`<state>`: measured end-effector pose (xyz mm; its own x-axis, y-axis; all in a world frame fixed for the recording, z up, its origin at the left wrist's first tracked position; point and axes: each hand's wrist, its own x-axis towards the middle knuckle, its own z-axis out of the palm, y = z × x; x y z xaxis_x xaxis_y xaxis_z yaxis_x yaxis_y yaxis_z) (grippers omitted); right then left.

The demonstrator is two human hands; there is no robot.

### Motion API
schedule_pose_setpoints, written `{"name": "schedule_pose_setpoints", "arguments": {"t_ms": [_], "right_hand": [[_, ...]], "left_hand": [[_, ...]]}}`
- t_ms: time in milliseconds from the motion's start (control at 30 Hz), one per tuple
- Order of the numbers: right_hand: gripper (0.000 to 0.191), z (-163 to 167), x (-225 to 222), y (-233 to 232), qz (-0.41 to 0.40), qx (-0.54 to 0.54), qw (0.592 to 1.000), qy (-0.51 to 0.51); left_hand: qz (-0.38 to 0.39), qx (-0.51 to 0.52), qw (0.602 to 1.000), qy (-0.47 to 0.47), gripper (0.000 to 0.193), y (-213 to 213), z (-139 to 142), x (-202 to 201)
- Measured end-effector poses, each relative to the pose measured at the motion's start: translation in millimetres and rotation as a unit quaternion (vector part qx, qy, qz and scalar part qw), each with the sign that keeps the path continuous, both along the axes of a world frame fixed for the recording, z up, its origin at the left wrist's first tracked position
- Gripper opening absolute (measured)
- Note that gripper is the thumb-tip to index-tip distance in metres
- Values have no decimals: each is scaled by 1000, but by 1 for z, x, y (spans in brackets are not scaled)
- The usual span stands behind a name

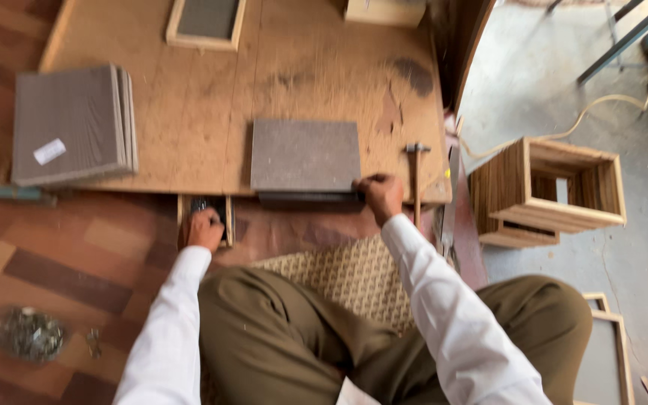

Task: The person sits on a mat and uses a hammer to drive nails into small wooden frames placed on a workbench. They repeatedly pick up frames, position them, hammer nails, and set them aside.

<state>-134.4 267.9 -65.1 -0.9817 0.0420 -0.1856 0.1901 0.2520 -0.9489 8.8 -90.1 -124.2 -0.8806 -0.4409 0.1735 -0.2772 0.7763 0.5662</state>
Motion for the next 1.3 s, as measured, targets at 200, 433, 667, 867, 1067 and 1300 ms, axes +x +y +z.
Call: {"name": "schedule_pose_setpoints", "arguments": {"t_ms": [200, 433, 667, 867, 1067, 1300], "right_hand": [[22, -14, -11, 4, 7, -24, 1000, 13], [24, -14, -11, 16, -20, 61, 998, -14], [25, 6, -1, 20, -30, 90, 995, -12], [25, 2, -12, 20, -8, 32, 999, -37], [18, 6, -13, 15, 33, -16, 998, -46], [22, 18, -7, 9, 22, -16, 998, -58]], "left_hand": [[37, 41, 998, -18, 7, 0, 6, 2], [-31, 51, 992, 110, 18, 11, 8, 5], [-22, 203, 969, 139, 10, 5, -12, 6], [-91, 325, 927, 163, 15, 29, 30, -14], [-212, 463, 847, 153, 7, 143, 64, -74], [-201, 126, 959, 155, 10, 212, 45, -115]]}}
